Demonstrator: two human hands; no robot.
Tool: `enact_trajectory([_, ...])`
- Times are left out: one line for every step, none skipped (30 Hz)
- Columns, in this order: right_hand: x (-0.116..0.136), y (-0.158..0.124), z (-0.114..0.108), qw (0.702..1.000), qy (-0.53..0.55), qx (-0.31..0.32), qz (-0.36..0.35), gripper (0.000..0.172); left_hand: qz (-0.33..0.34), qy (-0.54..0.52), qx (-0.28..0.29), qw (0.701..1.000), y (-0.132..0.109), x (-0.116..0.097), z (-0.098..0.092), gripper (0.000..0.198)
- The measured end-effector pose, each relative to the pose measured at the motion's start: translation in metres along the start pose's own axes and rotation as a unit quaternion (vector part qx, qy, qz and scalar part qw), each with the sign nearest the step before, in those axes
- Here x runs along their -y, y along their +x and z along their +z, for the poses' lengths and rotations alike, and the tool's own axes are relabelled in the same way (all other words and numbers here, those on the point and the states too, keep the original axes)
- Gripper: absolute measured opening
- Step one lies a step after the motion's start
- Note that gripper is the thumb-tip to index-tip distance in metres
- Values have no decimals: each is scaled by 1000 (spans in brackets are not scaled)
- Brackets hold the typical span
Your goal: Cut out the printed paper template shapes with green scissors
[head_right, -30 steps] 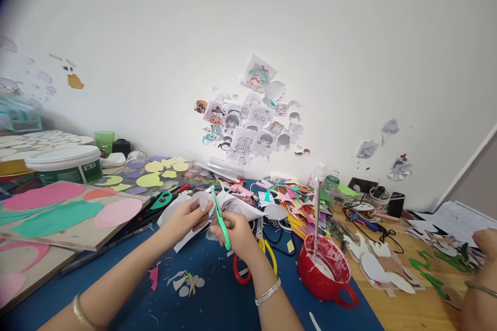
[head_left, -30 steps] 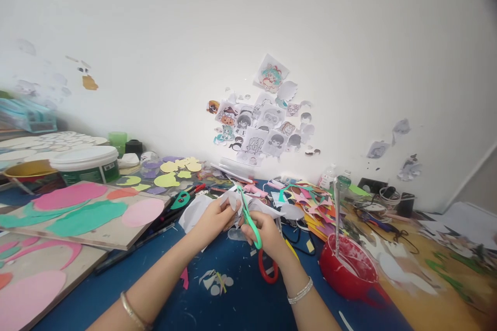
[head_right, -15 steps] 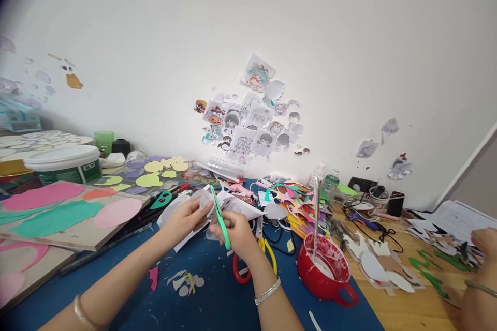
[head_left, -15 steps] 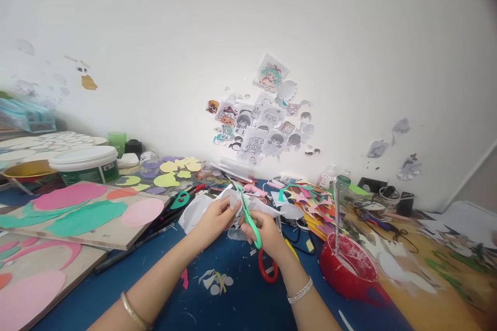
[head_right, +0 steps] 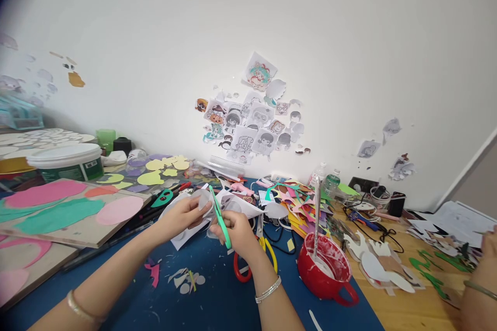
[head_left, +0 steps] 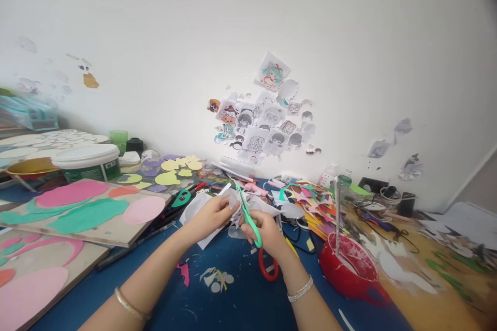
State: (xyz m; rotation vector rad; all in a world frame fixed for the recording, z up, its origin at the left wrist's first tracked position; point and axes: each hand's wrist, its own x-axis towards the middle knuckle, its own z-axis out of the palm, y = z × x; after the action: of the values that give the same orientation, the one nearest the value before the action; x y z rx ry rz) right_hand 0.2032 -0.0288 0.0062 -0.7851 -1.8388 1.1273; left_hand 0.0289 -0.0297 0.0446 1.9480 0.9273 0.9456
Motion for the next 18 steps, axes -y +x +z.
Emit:
enact_trajectory([0,0,0,1000,-1,0,-1,22,0,-1,4,1000,0,0,-1,34])
enact_trajectory([0,0,0,1000,0,1,-1,22,1,-2,8,1000,0,1,-1,34])
enact_trajectory([0,0,-1,1000,0,1,0,23,2,-2,13,1000,0,1,-2,34])
enact_trajectory([0,0,0,1000,1,1,2,23,3,-4,18,1000,0,2,-2,34])
enact_trajectory([1,0,0,1000,1,2,4,24,3,-6,22,1000,0,2,-3,33])
enact_trajectory([2,-1,0,1000,1,2,6,24,2,-7,24,1000,0,2,-4,33])
enact_trajectory([3,-1,0,1000,1,3,7,24,-2,-7,23,1000,0,3,-4,34])
enact_trajectory([3,-1,1,1000,0,4,7,24,-6,-5,21,1000,0,2,-4,35])
enact_trajectory([4,-1,1,1000,0,5,6,24,-11,-3,18,1000,0,2,-5,37])
enact_trajectory([4,-1,1,1000,-1,6,6,24,-16,1,17,1000,-1,1,-5,38])
enact_trajectory([4,-1,1,1000,-2,7,4,23,-19,6,17,1000,-1,1,-6,40])
enact_trajectory([3,-1,0,1000,-3,8,3,23,-21,12,19,1000,-1,0,-6,40])
enact_trajectory([3,-1,0,1000,-4,9,2,22,-21,18,21,999,-2,-1,-7,40])
enact_trajectory([3,-1,0,1000,-5,10,3,21,-20,24,23,999,-2,-1,-7,40])
enact_trajectory([2,-1,-1,1000,-6,10,4,21,-18,29,24,999,-2,-1,-8,41])
enact_trajectory([2,-1,-1,1000,-7,11,6,20,-16,33,25,999,-2,-2,-8,41])
enact_trajectory([2,-1,-1,1000,-7,10,10,20,-14,35,26,999,-2,-2,-9,41])
enact_trajectory([2,-1,-1,1000,-8,9,14,19,-13,37,27,999,-2,-2,-9,41])
